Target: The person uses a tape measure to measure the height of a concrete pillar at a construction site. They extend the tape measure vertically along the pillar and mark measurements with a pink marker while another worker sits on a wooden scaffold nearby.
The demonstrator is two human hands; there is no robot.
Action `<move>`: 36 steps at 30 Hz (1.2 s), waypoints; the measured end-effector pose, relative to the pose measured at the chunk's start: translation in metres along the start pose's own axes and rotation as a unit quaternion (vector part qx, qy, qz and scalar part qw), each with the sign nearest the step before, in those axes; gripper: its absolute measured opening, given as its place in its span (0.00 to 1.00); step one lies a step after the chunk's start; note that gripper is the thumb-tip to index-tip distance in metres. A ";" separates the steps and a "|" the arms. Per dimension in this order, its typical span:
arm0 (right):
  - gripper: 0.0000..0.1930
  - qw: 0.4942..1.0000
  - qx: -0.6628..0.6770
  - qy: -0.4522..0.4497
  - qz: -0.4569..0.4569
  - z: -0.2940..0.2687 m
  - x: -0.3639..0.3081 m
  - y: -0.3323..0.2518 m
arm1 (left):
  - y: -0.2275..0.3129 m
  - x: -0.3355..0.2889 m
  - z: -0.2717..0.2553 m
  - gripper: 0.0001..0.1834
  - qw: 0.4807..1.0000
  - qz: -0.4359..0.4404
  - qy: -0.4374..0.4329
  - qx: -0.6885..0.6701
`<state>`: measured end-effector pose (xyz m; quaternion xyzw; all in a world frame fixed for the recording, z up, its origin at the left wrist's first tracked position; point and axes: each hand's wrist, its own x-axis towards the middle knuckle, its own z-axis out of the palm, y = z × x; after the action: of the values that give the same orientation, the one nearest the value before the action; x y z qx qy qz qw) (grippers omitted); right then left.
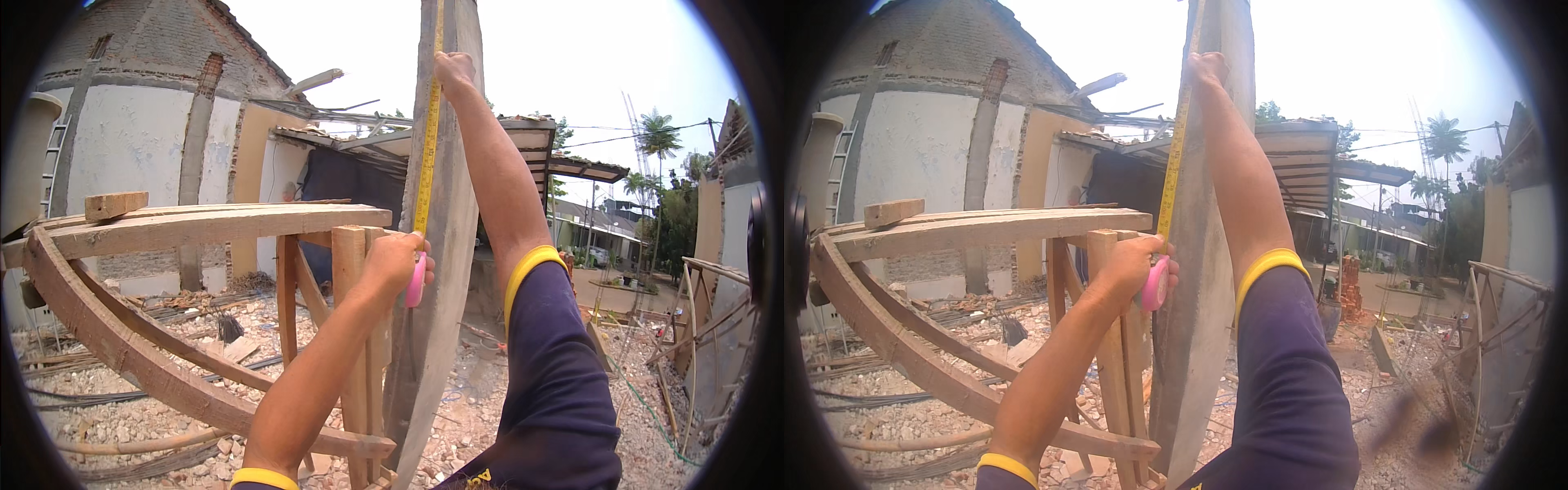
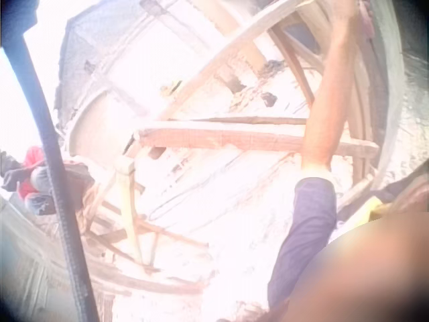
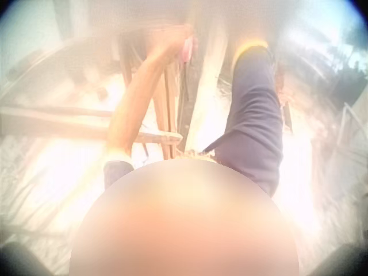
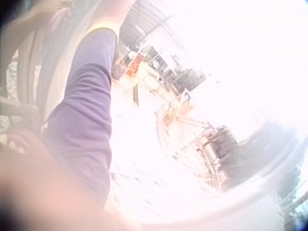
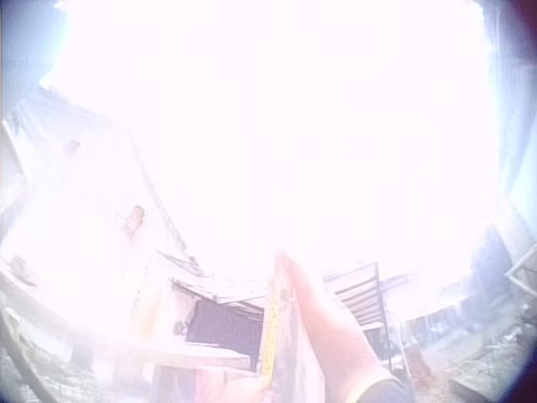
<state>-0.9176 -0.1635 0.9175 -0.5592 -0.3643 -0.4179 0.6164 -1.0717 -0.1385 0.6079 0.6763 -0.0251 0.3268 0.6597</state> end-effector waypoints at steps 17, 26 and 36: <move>0.14 0.969 -0.085 -0.224 -0.057 -0.010 -0.027 0.122 | -0.132 0.075 0.031 0.15 0.997 -0.048 0.062 -0.013; 0.15 0.983 -0.097 -0.016 -0.155 -0.019 -0.039 0.111 | -0.123 0.077 0.036 0.15 1.000 0.007 -0.003 -0.014; 0.14 0.998 -0.017 -0.053 -0.019 -0.036 -0.008 0.042 | -0.041 0.039 0.038 0.19 0.996 0.004 -0.025 -0.080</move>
<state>-0.8829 -0.1973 0.8901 -0.5837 -0.4003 -0.4056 0.5784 -1.0065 -0.1521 0.5934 0.6292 -0.0704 0.3090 0.7097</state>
